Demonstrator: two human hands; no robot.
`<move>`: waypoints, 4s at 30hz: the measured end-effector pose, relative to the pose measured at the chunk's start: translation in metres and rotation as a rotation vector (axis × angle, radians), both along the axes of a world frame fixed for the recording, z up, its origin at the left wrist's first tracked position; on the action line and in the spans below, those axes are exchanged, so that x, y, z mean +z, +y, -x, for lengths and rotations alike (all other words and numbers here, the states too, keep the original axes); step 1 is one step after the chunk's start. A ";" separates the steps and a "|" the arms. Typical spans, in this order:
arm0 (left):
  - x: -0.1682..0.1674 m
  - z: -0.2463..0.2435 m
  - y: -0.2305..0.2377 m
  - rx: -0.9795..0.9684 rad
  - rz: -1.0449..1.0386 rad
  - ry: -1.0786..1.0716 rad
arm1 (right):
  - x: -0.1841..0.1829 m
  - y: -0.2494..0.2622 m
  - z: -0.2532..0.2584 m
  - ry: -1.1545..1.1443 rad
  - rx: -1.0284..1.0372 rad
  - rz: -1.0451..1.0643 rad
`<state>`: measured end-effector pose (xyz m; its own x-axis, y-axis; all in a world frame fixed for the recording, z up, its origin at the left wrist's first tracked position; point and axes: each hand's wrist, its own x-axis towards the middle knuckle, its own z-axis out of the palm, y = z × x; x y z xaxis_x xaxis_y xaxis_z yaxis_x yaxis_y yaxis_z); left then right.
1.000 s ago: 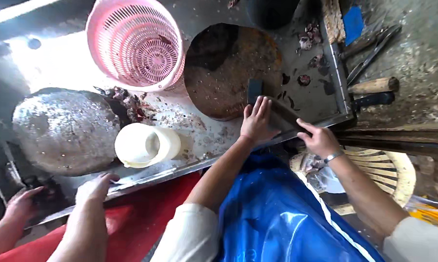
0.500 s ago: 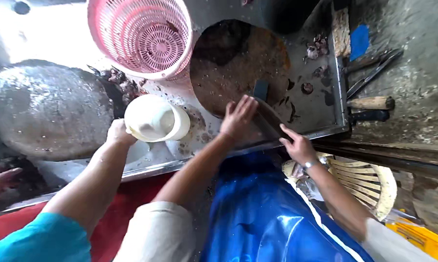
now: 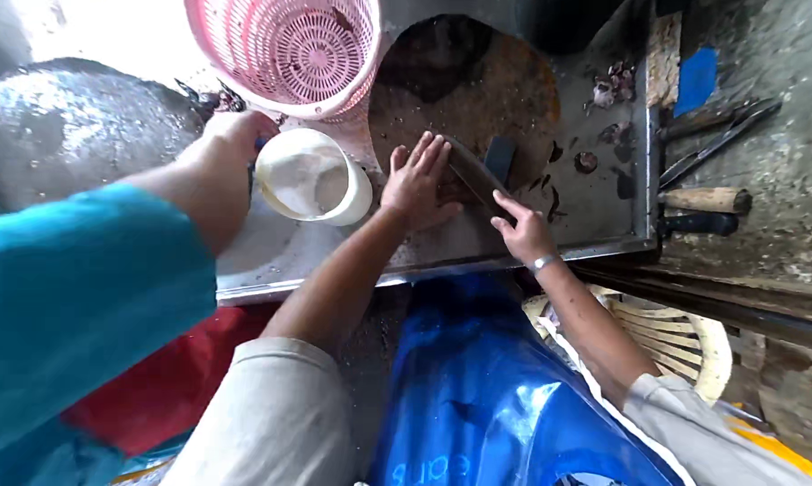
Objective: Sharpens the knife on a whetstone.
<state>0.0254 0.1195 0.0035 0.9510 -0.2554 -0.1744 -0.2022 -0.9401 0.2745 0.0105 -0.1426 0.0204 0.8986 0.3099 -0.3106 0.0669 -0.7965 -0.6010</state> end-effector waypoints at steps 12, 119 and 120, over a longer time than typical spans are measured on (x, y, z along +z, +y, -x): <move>-0.016 0.040 -0.142 0.011 0.108 -0.089 | 0.047 -0.134 0.029 -0.112 0.070 0.288; -0.028 -0.187 -0.143 -0.419 0.304 -0.128 | 0.014 -0.069 -0.043 0.448 -0.213 0.075; -0.029 -0.175 -0.142 -0.443 0.310 -0.134 | 0.020 -0.075 -0.038 0.469 -0.160 0.098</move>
